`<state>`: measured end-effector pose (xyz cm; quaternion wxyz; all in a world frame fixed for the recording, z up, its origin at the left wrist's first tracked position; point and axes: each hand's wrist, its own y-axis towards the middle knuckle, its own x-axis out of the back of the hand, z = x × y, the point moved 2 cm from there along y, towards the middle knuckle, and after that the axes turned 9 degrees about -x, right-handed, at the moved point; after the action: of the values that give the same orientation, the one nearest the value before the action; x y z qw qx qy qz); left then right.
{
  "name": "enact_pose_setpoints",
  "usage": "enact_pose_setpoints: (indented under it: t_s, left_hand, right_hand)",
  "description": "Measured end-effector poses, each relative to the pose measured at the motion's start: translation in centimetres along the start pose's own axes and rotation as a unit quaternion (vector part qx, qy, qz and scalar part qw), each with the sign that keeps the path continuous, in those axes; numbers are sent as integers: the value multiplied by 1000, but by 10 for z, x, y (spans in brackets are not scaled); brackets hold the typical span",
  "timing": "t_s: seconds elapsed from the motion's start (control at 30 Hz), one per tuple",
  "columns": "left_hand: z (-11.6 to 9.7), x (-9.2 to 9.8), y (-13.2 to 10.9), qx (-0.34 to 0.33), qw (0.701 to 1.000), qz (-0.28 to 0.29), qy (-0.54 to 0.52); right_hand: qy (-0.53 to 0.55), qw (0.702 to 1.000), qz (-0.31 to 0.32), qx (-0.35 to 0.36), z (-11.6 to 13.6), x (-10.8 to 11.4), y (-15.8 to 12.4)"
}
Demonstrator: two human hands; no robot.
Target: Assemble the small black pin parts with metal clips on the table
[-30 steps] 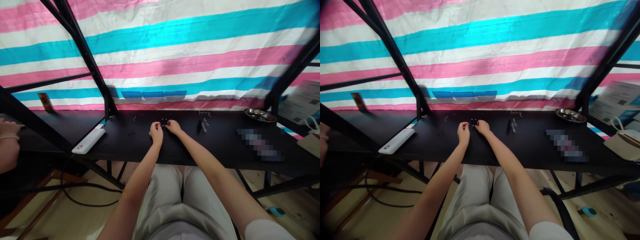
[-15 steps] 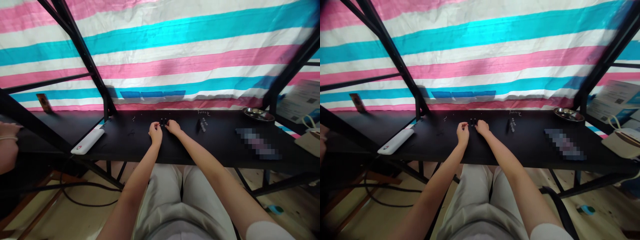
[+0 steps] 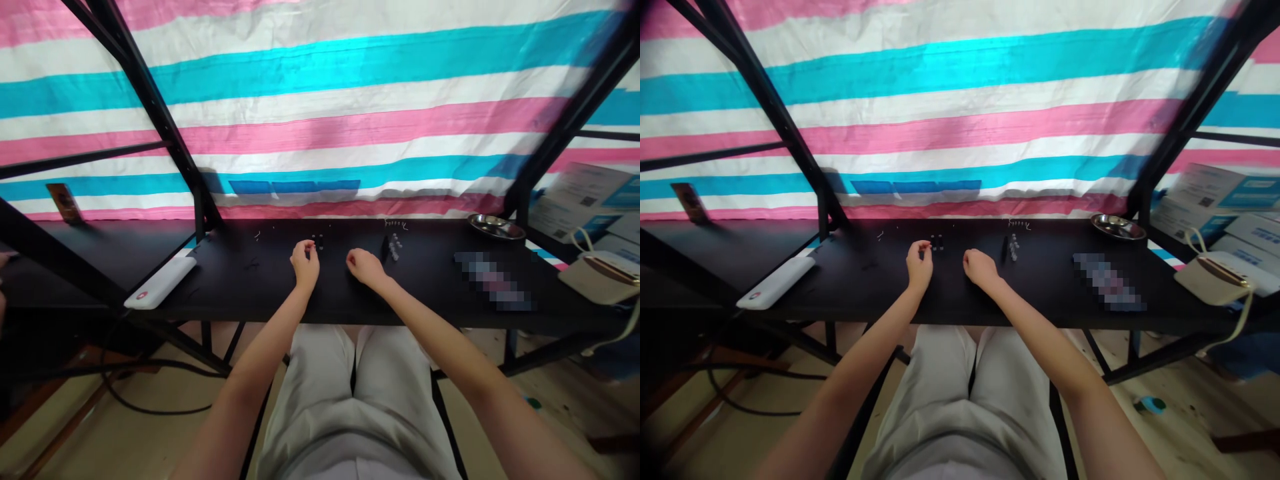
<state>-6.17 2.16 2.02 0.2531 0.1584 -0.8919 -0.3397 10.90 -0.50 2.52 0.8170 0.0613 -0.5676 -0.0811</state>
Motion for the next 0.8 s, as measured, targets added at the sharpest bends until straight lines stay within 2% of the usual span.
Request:
enact_pose_setpoints:
  t_s: [0.1,0.2,0.27,0.37,0.53,0.67,0.8]
  left_hand:
    - [-19,-3,-2,-126,990,69,12]
    - [-41,-14,-4,-252,953,168,9]
    - [-55,-27,-4,-307,925,224,23]
    - [-73,-52,-6,-357,893,266,59]
    - [-81,-93,-9,-373,869,303,119]
    - [-75,-109,-12,-387,864,287,146]
    - [-71,-113,-17,-414,853,281,151]
  right_hand:
    - [51,995,-81,-11,-25,25,-16]
    - [81,985,-143,-56,-58,53,-23]
    - [91,979,-153,-103,-81,69,-22]
    - [67,978,-113,-159,-112,80,-13]
    - [46,979,14,-197,-142,59,4]
    - [45,977,35,-203,-147,39,10]
    - [49,978,30,-202,-147,29,11]
